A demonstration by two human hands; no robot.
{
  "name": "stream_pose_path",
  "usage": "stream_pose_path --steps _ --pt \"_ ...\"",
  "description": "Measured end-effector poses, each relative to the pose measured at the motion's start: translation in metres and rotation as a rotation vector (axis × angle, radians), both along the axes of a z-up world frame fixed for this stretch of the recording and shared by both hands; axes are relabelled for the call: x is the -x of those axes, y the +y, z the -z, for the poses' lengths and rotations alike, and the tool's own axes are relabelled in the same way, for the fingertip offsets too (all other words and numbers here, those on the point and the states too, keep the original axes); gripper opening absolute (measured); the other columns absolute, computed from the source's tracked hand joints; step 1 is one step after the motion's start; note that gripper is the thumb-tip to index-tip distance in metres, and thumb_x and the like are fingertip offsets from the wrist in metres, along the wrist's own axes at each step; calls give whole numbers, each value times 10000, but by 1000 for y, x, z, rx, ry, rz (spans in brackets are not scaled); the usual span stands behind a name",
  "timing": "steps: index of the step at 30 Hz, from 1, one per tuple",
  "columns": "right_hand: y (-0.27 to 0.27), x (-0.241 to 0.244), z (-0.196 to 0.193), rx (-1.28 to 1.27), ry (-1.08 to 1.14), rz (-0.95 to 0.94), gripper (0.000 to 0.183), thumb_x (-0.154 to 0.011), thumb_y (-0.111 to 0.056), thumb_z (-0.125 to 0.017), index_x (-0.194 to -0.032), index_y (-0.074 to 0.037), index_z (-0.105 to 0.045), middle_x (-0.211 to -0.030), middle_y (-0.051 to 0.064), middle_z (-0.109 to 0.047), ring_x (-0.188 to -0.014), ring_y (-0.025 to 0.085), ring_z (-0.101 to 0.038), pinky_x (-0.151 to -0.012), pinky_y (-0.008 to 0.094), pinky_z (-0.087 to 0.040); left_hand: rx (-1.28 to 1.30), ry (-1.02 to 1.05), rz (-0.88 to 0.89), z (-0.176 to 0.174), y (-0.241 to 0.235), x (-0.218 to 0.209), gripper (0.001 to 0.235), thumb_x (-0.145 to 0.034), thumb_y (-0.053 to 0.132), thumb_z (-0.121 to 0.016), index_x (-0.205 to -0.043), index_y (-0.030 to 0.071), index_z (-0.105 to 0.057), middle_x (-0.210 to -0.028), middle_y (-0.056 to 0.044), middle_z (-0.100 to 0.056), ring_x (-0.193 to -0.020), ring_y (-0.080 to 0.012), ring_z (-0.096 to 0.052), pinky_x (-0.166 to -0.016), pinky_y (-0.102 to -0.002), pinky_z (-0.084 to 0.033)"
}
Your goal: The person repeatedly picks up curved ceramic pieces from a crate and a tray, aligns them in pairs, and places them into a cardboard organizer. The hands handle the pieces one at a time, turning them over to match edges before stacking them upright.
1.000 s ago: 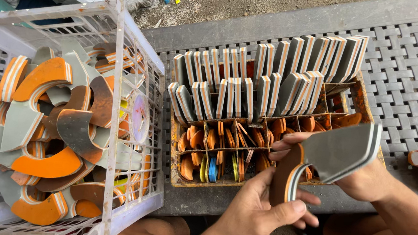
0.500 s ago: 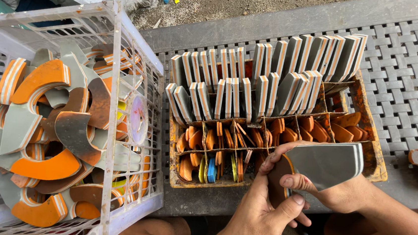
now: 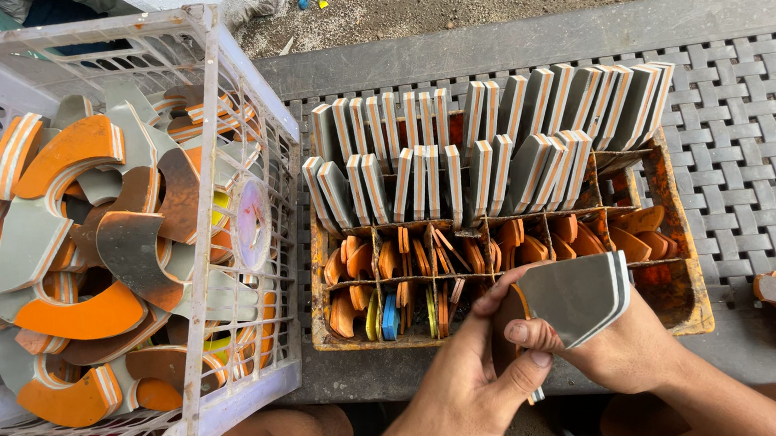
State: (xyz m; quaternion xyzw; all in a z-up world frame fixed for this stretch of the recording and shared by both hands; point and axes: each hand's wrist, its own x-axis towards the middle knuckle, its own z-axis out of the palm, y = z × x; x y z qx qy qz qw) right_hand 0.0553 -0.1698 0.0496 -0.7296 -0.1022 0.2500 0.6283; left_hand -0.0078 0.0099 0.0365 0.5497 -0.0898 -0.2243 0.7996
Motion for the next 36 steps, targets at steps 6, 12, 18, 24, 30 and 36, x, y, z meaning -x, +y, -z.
stream_pose_path --steps 6,12,18,24,30,36 --pt "-23 -24 -17 174 -435 -153 809 -688 -340 -903 -1384 -32 -626 -1320 87 -730 -1165 195 -697 -963 363 -547 -78 98 -28 11 11 -22 409 -1038 252 -610 -1332 -28 -559 -1058 -184 -716 -962 -254 -709 -857 -389 -621" --pt "-102 -59 -29 1163 -387 242 254 -930 -270 -771 -1168 -192 -807 -1086 68 -756 -927 219 -739 -838 380 -601 181 175 -200 32 16 -49 362 -1048 236 -555 -1278 -42 -588 -1163 -154 -688 -1044 -245 -734 -910 -411 -655" --pt "-120 -64 -5 1181 -420 58 386 -810 -340 -763 -1167 -195 -787 -1191 112 -656 -1105 294 -628 -964 432 -527 192 246 -176 34 16 -54 409 -1026 187 -571 -1357 -54 -559 -1116 -157 -679 -1000 -264 -734 -882 -398 -635" --pt "-124 -56 8 1272 -489 -35 237 -812 -334 -729 -984 -213 -838 -1428 86 -569 -1332 312 -488 -1120 440 -444 126 316 -132 30 15 -54 448 -1017 218 -576 -1371 -56 -555 -1113 -169 -676 -983 -265 -742 -865 -396 -641" --pt "-136 -54 27 1228 -714 -137 257 -796 -299 -692 -1010 -273 -830 -1587 216 -403 -1488 437 -310 -1133 524 -374 113 340 -126 28 15 -57 455 -1009 230 -563 -1370 -48 -550 -1080 -169 -675 -963 -269 -743 -852 -404 -645" --pt "-150 -60 40 1094 -689 -171 289 -833 -330 -691 -1083 -319 -834 -1650 249 -298 -1473 465 -276 -1099 522 -368 13 267 -91 30 13 -58 503 -994 263 -599 -1352 -88 -564 -1050 -166 -689 -973 -284 -757 -889 -423 -652"
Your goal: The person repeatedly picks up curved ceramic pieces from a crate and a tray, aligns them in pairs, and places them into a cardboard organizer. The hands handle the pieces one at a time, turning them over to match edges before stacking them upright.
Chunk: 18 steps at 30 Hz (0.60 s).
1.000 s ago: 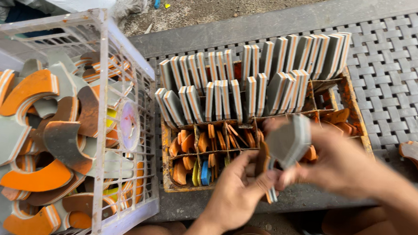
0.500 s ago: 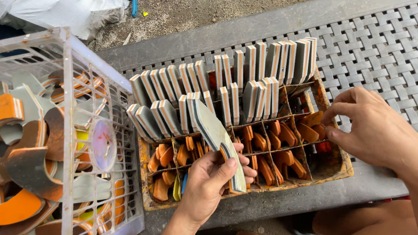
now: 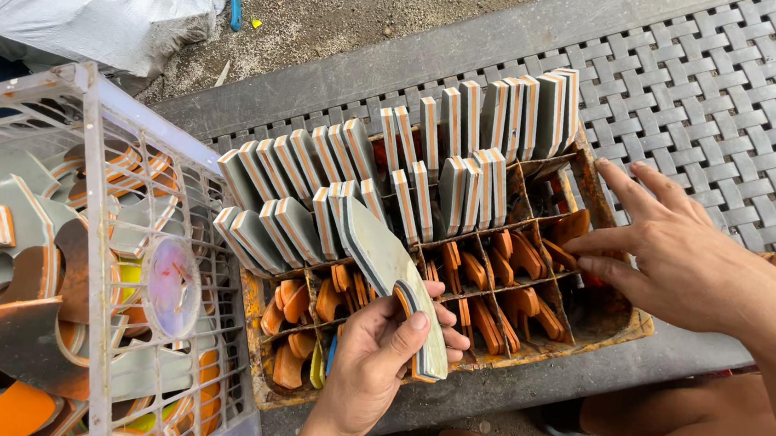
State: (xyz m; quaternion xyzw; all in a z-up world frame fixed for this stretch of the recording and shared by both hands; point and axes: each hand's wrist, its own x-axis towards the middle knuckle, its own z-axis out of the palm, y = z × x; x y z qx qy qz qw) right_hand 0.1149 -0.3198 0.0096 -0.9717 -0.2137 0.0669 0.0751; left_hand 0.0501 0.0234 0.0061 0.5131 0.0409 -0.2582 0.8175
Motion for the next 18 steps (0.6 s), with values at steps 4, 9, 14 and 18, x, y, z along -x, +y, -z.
stream_pose_path --steps 4,9,14,18 --pt "-2 -7 -9 -47 -146 -20 263 -864 -361 -684 -1090 -312 -810 -1628 162 -405 -1464 432 -342 -1117 536 -344 17 5 -2 1 1 -1 514 -996 272 -602 -1360 -89 -557 -1062 -162 -684 -977 -283 -751 -885 -424 -641" --pt "10 -12 -22 -35 16 270 482 -774 -410 -763 -1210 -207 -746 -1582 111 -450 -1393 365 -453 -1126 490 -384 -7 -24 23 0 1 0 513 -998 275 -604 -1366 -78 -550 -1068 -154 -681 -982 -281 -756 -877 -428 -650" --pt "35 -14 -20 135 -6 306 516 -711 -397 -811 -1182 -192 -766 -1584 103 -429 -1421 338 -421 -1172 468 -331 3 -53 30 -3 1 1 545 -995 286 -618 -1419 -44 -527 -1100 -154 -681 -983 -274 -746 -878 -421 -649" --pt "32 -16 -34 68 -271 92 410 -721 -300 -794 -1088 -119 -771 -1516 126 -548 -1424 354 -493 -1186 482 -354 41 -113 26 1 2 4 527 -1018 288 -619 -1424 -33 -523 -1139 -186 -687 -985 -279 -747 -860 -420 -653"
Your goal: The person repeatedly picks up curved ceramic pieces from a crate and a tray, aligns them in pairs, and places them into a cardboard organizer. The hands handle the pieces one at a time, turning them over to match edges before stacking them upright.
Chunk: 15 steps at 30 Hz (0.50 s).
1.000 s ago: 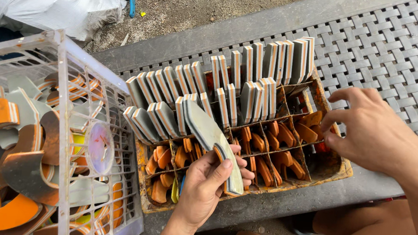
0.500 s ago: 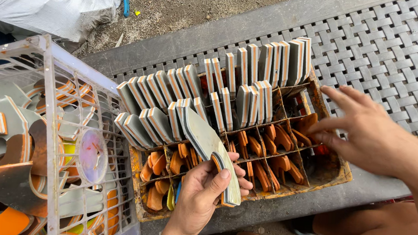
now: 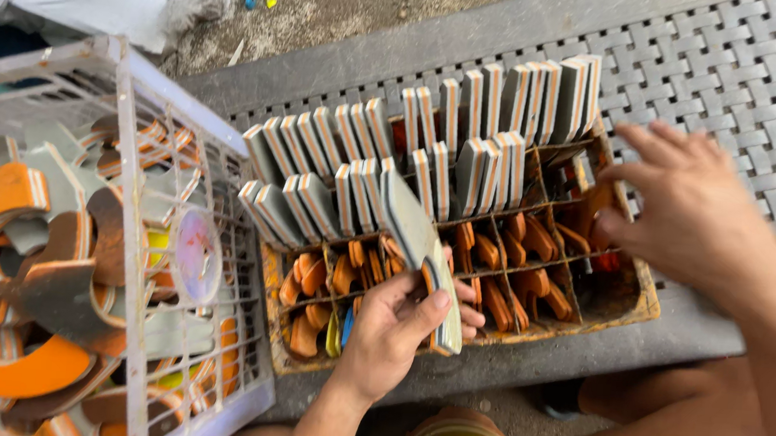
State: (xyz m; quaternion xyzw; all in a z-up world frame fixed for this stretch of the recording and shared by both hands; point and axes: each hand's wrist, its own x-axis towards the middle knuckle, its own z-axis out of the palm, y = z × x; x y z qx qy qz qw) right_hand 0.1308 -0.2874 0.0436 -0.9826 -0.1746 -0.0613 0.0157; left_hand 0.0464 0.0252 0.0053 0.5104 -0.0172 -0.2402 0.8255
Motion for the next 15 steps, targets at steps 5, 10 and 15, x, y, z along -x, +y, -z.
stream_pose_path --steps 5,10,15 --pt "-24 14 -31 -587 -41 -147 320 -881 -143 -752 -1157 -23 -644 -1382 116 -669 -1327 305 -662 -1240 447 -458 3 -20 -7 1 -1 2 434 -1030 286 -596 -1341 -9 -529 -1164 -199 -687 -970 -286 -753 -821 -426 -670" --pt "-8 30 -37 -1249 367 -321 339 -1017 -160 -681 -1307 -7 -594 -1213 115 -719 -1187 189 -719 -1133 362 -603 4 -40 -20 0 -3 1 483 -1032 335 -615 -1363 -8 -534 -1208 -208 -684 -982 -276 -746 -836 -413 -664" --pt "64 51 -24 -1039 673 24 450 -957 -170 -642 -1383 -29 -609 -1029 91 -804 -945 133 -750 -868 281 -607 8 -84 -7 0 -2 3 579 -995 294 -663 -1472 18 -484 -1289 -152 -666 -1047 -248 -726 -874 -405 -659"
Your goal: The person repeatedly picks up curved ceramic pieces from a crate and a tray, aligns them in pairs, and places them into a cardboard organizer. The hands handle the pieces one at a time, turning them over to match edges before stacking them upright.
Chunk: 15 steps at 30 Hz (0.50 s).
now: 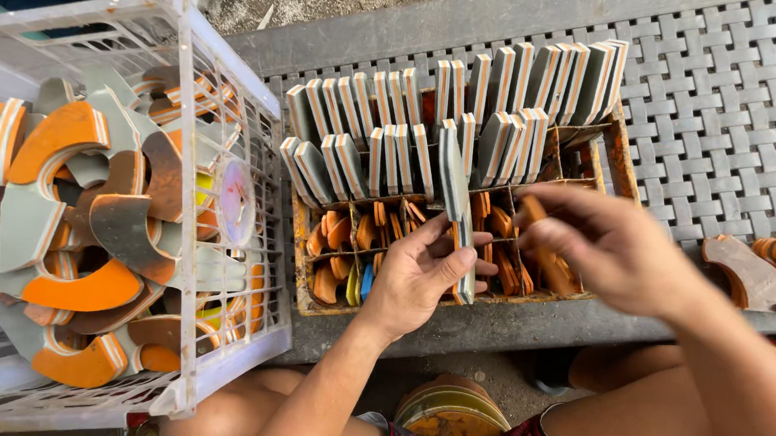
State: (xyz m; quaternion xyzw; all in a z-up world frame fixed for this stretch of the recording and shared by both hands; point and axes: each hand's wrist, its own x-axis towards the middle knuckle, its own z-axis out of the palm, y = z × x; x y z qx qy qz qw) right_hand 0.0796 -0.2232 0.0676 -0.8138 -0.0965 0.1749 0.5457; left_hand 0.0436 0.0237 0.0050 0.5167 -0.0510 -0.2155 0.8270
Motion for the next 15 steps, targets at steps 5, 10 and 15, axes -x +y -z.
stream_pose_path --steps 5,10,15 --pt "43 12 -2 154 -126 124 402 -860 -194 -776 -1215 -18 -709 -1014 80 -742 -871 123 -715 -726 290 -593 -86 -86 -14 0 1 3 624 -1004 268 -709 -1529 16 -485 -1250 -115 -688 -1106 -171 -687 -972 -329 -598" --pt "50 6 -2 193 -11 146 424 -842 -224 -796 -1220 -45 -726 -925 82 -755 -788 120 -707 -694 289 -591 -126 -64 -3 2 3 2 648 -999 281 -717 -1539 7 -487 -1239 -87 -690 -1109 -125 -659 -988 -285 -563" --pt "48 0 7 190 -98 94 406 -826 -231 -825 -1166 -23 -750 -943 66 -783 -825 95 -719 -726 269 -580 -195 -70 13 1 1 0 656 -992 288 -699 -1539 2 -478 -1279 -94 -685 -1100 -138 -681 -978 -293 -579"
